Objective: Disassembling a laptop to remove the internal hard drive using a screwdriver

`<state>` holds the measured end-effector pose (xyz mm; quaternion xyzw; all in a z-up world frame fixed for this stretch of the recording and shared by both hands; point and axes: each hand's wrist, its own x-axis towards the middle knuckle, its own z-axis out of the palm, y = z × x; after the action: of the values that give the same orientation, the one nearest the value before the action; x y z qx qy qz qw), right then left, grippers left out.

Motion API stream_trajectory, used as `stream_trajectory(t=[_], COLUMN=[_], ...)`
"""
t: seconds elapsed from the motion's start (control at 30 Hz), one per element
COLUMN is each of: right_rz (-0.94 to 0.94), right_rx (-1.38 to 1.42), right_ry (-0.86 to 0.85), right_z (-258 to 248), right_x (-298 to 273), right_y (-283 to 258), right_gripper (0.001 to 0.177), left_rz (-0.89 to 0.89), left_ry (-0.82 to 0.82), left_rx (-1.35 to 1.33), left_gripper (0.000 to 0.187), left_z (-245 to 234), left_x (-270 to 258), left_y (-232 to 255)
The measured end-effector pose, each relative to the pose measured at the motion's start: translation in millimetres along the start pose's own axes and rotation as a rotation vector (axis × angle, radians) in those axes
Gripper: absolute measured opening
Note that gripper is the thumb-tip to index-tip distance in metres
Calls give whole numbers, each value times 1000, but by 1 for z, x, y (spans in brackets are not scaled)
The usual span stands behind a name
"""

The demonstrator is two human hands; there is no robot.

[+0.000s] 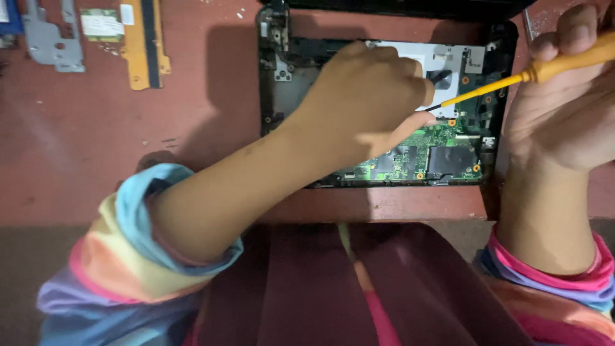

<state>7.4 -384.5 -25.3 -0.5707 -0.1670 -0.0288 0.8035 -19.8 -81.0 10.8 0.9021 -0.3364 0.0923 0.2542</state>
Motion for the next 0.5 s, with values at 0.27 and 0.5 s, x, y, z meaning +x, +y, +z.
stream_trajectory(t=[0.27, 0.5], right_rz=[42, 2], right_rx=[136, 224], right_ry=[106, 176], right_z=[26, 46], right_x=[8, 15], right_y=[-2, -8], right_gripper=[28, 29], left_rz=[12, -252], left_ry=[40, 349], left_rx=[87, 159], left_gripper=[24, 15], left_z=[-22, -117], left_x=[-8, -37], left_y=[-16, -77])
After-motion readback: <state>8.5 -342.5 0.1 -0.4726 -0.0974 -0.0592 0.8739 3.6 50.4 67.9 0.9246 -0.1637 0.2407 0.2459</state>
